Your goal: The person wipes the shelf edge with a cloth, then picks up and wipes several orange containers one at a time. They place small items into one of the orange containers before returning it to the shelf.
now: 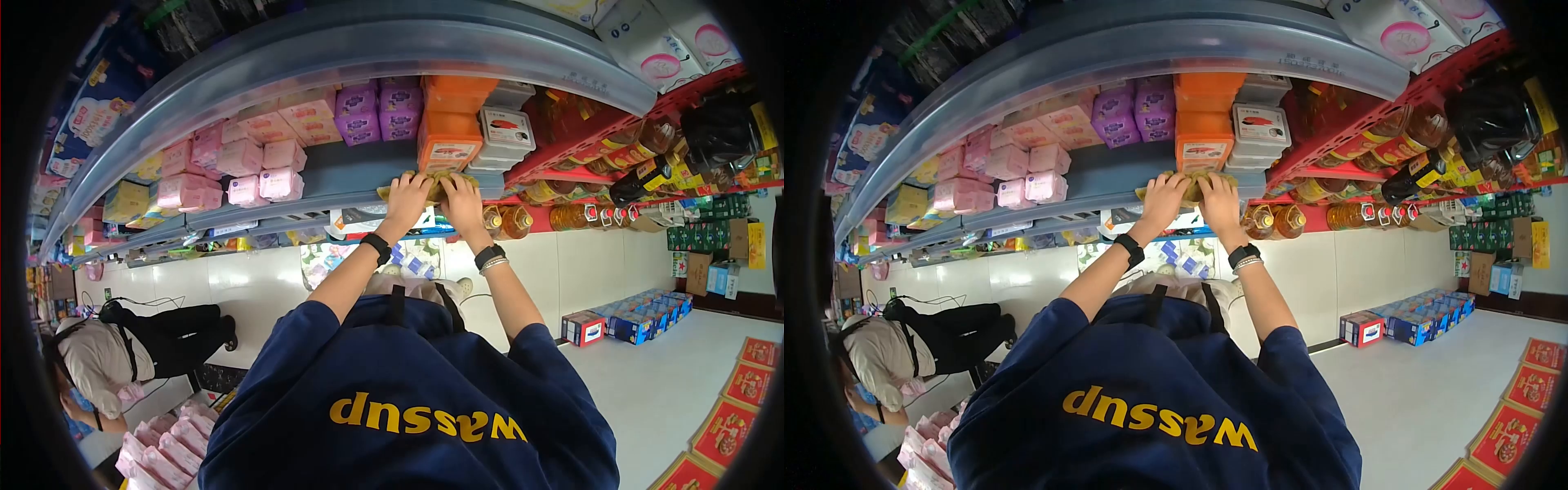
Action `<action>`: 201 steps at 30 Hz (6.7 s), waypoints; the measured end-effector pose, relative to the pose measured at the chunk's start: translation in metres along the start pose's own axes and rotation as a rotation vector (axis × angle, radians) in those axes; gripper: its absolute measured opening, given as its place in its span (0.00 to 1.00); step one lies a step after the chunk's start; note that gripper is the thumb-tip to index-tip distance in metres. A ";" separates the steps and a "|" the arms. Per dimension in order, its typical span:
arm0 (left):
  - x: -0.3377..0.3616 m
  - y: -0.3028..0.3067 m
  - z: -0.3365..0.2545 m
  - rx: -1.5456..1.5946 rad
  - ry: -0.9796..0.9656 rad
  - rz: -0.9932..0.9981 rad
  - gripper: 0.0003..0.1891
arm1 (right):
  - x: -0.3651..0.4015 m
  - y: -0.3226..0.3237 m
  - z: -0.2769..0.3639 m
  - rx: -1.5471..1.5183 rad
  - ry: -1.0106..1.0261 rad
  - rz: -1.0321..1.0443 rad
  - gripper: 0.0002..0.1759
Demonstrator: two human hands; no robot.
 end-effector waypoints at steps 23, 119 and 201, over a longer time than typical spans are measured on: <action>-0.002 0.000 -0.007 -0.053 0.034 0.092 0.16 | 0.002 -0.001 -0.008 -0.074 0.033 -0.064 0.21; 0.067 0.000 0.068 -0.106 0.233 -0.184 0.07 | 0.036 -0.017 -0.025 0.144 -0.175 -0.045 0.18; 0.034 -0.031 0.014 0.365 0.254 0.089 0.19 | 0.039 0.010 -0.087 0.337 -0.004 -0.048 0.16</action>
Point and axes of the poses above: each hand's wrist, its own x-axis away from the middle knuckle, its own y-axis out of the back of the hand, z = x × y, the point moved 4 cm from there along -x, towards the middle knuckle, and after that the axes turned 8 degrees about z, right-handed, at the moved point
